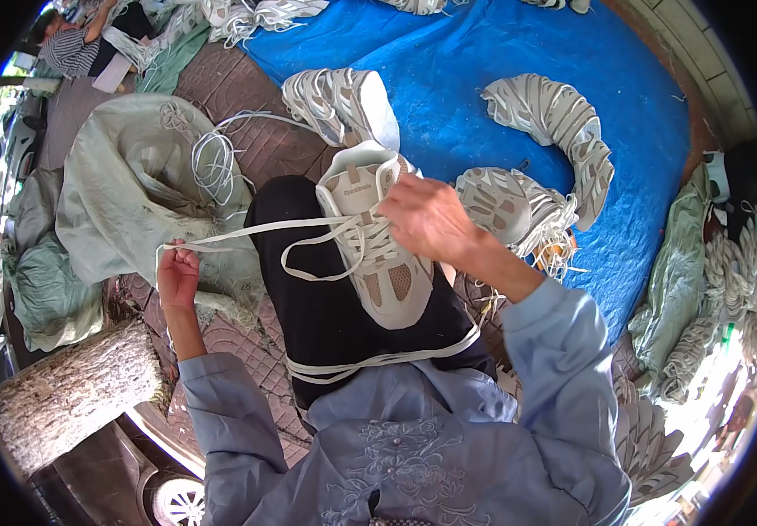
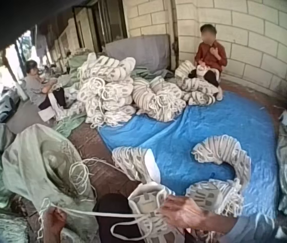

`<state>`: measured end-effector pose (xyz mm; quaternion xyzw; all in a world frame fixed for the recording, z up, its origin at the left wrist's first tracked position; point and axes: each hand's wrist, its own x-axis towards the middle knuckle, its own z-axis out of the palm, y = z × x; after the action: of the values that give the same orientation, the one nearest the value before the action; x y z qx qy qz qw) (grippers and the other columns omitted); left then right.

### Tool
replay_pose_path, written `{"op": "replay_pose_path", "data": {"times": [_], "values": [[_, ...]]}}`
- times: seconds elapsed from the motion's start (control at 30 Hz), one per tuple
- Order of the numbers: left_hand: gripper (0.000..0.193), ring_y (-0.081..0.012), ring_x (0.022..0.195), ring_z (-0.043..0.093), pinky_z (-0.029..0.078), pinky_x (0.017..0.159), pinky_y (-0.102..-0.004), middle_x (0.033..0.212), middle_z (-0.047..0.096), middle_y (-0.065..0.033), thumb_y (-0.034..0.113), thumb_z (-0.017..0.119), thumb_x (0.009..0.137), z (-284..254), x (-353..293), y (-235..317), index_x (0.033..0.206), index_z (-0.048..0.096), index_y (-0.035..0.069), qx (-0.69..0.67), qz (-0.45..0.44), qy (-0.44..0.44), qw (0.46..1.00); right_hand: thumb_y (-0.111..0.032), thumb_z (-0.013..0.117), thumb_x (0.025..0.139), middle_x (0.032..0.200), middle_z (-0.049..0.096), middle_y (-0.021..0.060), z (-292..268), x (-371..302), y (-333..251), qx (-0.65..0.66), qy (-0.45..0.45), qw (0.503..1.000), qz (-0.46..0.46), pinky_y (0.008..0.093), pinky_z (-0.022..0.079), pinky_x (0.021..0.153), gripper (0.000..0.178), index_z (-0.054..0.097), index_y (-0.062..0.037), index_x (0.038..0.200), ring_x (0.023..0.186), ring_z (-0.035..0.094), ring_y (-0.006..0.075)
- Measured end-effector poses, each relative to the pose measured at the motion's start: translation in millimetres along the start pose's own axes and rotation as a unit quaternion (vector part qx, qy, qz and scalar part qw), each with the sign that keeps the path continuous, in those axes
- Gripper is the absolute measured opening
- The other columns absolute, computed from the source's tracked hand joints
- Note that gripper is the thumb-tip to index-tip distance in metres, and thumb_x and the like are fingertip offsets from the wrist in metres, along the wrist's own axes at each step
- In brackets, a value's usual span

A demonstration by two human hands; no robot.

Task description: The person sits on the ground and laces a white sneaker by hand. They thread the laces through the eyelets, pull them tight, and tie a knot. The person then picks up a second sneaker and begins the same lacing process.

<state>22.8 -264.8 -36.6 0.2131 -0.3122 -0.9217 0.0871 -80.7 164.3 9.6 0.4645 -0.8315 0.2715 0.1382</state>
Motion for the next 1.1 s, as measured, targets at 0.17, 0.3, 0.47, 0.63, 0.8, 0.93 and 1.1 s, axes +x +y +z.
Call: {"op": "replay_pose_path", "data": {"times": [0.17,0.3,0.47,0.63,0.8,0.93,1.1], "values": [[0.011,-0.0137,0.068,0.055,0.047,0.063,-0.0268,0.087,0.059,-0.0068,0.010,0.051,0.084,8,-12,-6,0.093,0.054,0.003,0.064,-0.017,0.042,0.997,-0.008,0.059,0.057,0.061,0.050,0.0044,23,6,7,-0.027,-0.042,0.998,-0.033,0.0319,0.042,0.048,0.012,0.047,-0.0082,0.055,0.061,0.052,0.0198],[0.015,-0.0158,0.072,0.056,0.047,0.065,-0.0291,0.089,0.059,-0.0066,0.012,0.055,0.082,25,-19,-5,0.094,0.055,0.004,0.345,0.023,0.164,0.924,-0.004,0.058,0.054,0.044,0.042,0.0001,8,31,31,0.489,-0.262,0.752,0.356,0.0237,0.024,0.035,0.003,0.056,-0.0029,0.055,0.037,0.037,0.0079],[0.024,-0.0245,0.082,0.054,0.045,0.071,-0.0333,0.089,0.057,-0.0083,0.011,0.063,0.073,135,-29,-59,0.095,0.055,0.006,0.776,0.430,-0.010,0.461,-0.003,0.059,0.055,0.043,0.041,-0.0003,5,30,34,0.522,-0.300,0.664,0.444,0.0212,0.016,0.034,0.003,0.058,-0.0003,0.055,0.036,0.031,0.0040],[0.018,-0.0253,0.074,0.052,0.043,0.062,-0.0362,0.077,0.054,-0.0073,0.007,0.063,0.063,206,-47,-160,0.079,0.055,0.007,0.731,0.377,-0.239,0.516,-0.003,0.060,0.055,0.044,0.042,-0.0002,4,41,27,0.528,-0.266,0.678,0.436,0.0207,0.017,0.035,0.004,0.057,-0.0009,0.055,0.037,0.032,0.0040],[0.009,-0.0245,0.067,0.052,0.042,0.059,-0.0354,0.069,0.053,-0.0066,0.006,0.062,0.063,200,-33,-188,0.068,0.055,0.006,0.692,0.381,-0.225,0.570,-0.004,0.061,0.059,0.050,0.046,-0.0005,-4,27,20,0.462,-0.139,0.749,0.455,0.0204,0.025,0.039,0.005,0.059,-0.0009,0.061,0.044,0.038,0.0041],[0.008,-0.0255,0.066,0.053,0.043,0.058,-0.0355,0.068,0.053,-0.0066,0.004,0.062,0.064,200,-32,-180,0.068,0.055,0.005,0.655,0.304,-0.219,0.656,-0.010,0.064,0.061,0.055,0.053,0.0036,-13,5,6,0.354,-0.072,0.852,0.380,0.0234,0.037,0.044,0.011,0.060,-0.0020,0.068,0.048,0.047,0.0084],[0.007,-0.0265,0.068,0.054,0.044,0.059,-0.0359,0.069,0.054,-0.0071,0.003,0.060,0.065,206,-37,-174,0.070,0.056,0.005,0.679,0.275,-0.249,0.633,-0.015,0.066,0.061,0.061,0.057,0.0102,23,-5,-16,0.084,0.056,0.980,0.170,0.0329,0.044,0.048,0.018,0.059,-0.0051,0.075,0.050,0.054,0.0228]]}}
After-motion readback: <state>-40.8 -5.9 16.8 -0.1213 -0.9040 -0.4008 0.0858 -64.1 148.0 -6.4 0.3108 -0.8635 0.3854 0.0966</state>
